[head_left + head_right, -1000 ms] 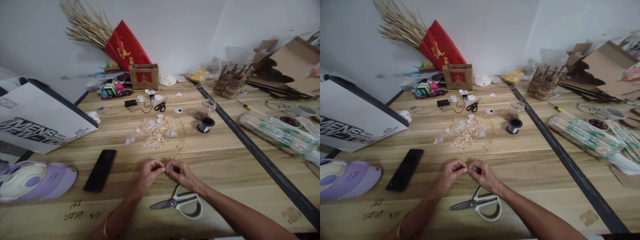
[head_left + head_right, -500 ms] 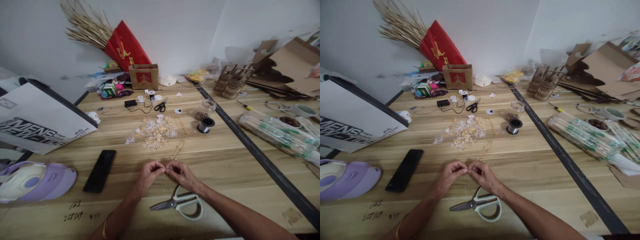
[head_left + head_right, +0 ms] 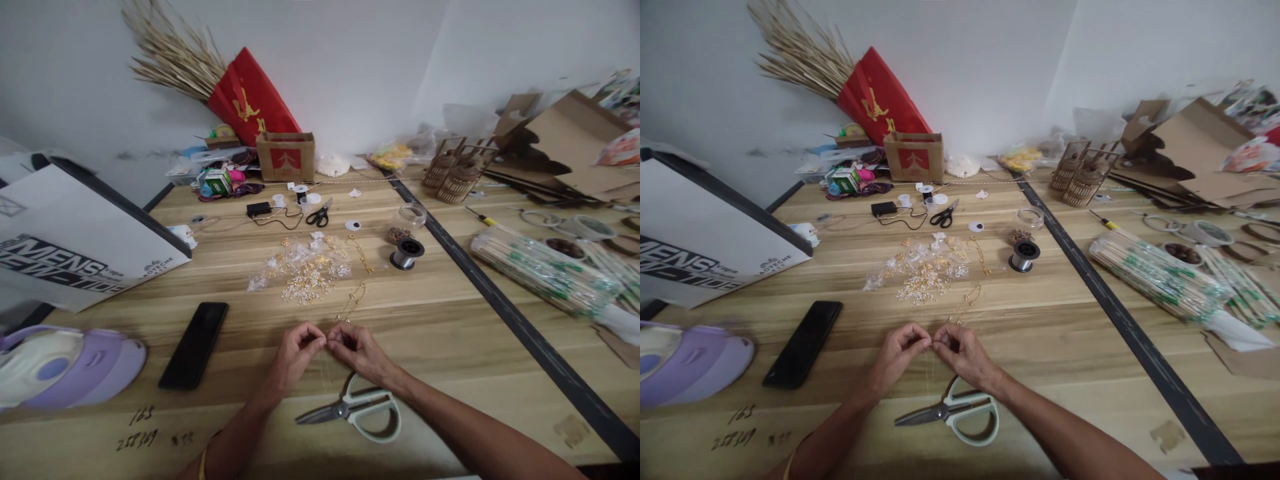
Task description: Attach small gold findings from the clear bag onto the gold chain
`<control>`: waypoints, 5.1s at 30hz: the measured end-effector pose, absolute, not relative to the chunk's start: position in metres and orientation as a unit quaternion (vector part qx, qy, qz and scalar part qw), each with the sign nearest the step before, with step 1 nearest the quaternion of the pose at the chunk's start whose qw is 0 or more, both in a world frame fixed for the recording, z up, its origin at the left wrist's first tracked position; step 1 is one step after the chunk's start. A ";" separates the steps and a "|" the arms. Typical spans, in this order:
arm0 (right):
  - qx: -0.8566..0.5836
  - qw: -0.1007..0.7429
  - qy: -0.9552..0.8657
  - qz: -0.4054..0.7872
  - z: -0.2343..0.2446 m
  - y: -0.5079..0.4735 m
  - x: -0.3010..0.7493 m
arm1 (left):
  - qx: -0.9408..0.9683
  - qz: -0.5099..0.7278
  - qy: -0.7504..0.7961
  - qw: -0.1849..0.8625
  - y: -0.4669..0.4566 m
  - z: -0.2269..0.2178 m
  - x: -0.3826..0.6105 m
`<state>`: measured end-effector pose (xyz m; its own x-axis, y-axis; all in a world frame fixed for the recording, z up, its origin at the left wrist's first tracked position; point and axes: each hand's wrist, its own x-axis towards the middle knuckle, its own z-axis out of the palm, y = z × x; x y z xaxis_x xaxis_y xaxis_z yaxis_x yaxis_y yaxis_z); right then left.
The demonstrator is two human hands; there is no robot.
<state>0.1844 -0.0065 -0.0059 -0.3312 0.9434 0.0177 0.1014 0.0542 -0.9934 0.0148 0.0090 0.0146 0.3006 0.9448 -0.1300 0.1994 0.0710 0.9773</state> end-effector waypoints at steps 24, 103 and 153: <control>-0.417 0.347 -0.651 0.531 -0.004 -0.008 0.185 | 0.707 0.181 0.437 0.527 0.012 0.025 -0.002; -0.439 0.326 -0.556 0.626 0.001 -0.022 0.166 | 0.747 0.179 0.451 0.455 0.012 0.026 -0.015; -0.436 0.338 -0.676 0.489 -0.001 -0.020 0.173 | 0.854 0.057 0.463 0.232 0.002 0.024 -0.025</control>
<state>0.1728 -0.0203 -0.0005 -0.3920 0.9195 0.0310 0.2589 0.1426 -0.9553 -0.0252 0.0022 0.0236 0.5654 0.8164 -0.1175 0.7637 -0.4644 0.4484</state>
